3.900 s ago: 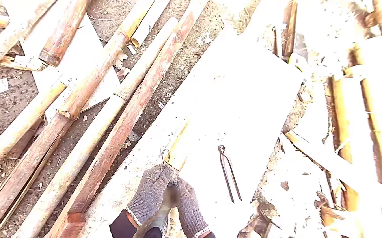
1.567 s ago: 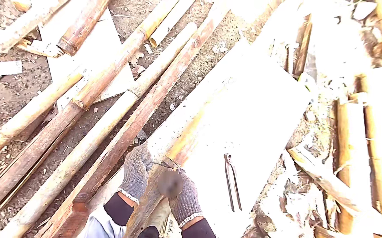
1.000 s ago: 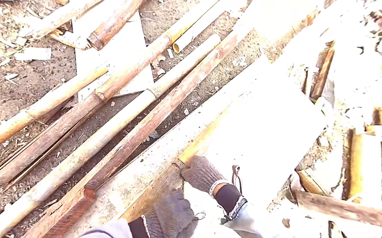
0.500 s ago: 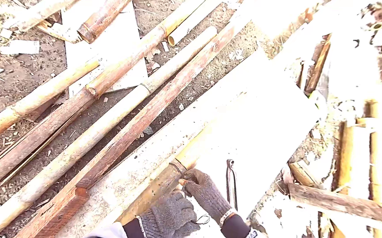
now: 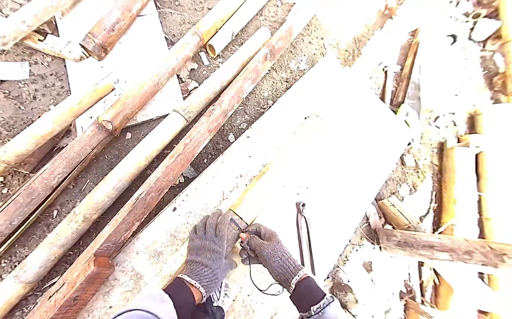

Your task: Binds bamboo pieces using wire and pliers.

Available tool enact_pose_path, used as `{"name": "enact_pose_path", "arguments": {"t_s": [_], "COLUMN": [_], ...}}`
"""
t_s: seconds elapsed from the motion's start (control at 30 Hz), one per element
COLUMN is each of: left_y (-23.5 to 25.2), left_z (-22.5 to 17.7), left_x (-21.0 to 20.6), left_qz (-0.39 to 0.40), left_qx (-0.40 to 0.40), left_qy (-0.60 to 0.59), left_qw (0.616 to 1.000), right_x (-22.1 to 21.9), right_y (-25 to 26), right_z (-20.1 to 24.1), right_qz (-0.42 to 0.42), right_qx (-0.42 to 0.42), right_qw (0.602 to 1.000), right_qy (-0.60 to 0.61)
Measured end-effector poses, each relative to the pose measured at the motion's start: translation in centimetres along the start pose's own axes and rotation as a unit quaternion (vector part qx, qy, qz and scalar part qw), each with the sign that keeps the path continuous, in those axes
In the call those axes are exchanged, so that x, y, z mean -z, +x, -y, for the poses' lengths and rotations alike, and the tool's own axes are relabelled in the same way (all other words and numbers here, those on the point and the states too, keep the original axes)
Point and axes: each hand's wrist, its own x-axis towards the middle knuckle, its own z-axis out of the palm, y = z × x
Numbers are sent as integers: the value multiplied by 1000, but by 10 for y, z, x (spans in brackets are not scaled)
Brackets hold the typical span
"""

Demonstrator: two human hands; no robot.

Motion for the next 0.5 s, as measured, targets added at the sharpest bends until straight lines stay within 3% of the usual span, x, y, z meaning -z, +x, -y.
{"name": "enact_pose_path", "arguments": {"t_s": [0.13,0.3,0.43,0.5], "left_y": [14,15,15,15], "left_z": [-12,-11,-8,-7], "left_x": [0,-2,-1,-2], "left_qz": [38,36,33,36], "left_qx": [30,29,22,22], "left_qy": [23,13,3,2], "left_qw": [999,999,999,999], "right_x": [0,-7,-4,10], "right_y": [2,1,-11,-19], "right_z": [6,-1,-17,-25], "right_qz": [-10,-51,-40,-94], "right_qx": [12,78,105,125], "right_qw": [992,954,980,980], "right_qy": [-124,-284,-165,-123]}}
